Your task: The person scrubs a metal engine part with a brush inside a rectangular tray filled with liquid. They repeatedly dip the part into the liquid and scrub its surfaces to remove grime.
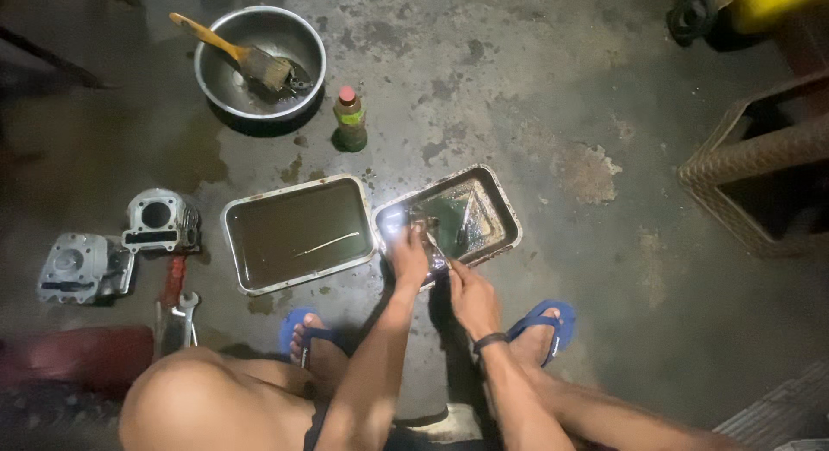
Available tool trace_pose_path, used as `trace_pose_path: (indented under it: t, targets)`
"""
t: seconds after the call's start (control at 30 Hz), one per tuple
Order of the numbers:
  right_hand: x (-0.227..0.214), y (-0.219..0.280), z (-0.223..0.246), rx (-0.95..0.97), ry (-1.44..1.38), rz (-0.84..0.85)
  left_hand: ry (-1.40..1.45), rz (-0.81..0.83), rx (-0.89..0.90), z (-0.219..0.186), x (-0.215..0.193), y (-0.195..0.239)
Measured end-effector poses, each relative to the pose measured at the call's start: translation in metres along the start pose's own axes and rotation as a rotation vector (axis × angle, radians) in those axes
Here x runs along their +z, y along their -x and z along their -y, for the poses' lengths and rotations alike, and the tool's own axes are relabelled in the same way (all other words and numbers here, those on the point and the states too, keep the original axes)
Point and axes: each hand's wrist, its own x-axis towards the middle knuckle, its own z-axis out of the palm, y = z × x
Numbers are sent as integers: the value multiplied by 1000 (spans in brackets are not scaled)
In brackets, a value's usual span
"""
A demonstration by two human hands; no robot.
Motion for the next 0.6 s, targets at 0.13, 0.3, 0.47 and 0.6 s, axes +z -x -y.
trace_pose_path:
  t: [0.13, 0.3, 0.47, 0.6]
  targets:
    - [14, -17, -9, -39, 110, -90, -98, 7, 25, -1, 1, 4]
    - [1, -2, 8, 52, 190, -81, 18, -10, 21, 10, 7, -9]
    - [7, -26, -15, 65, 231, -66, -66, -10, 65, 12, 13, -8]
    - [-2, -29, -11, -35, 300, -52, 6, 4, -31, 14, 20, -8]
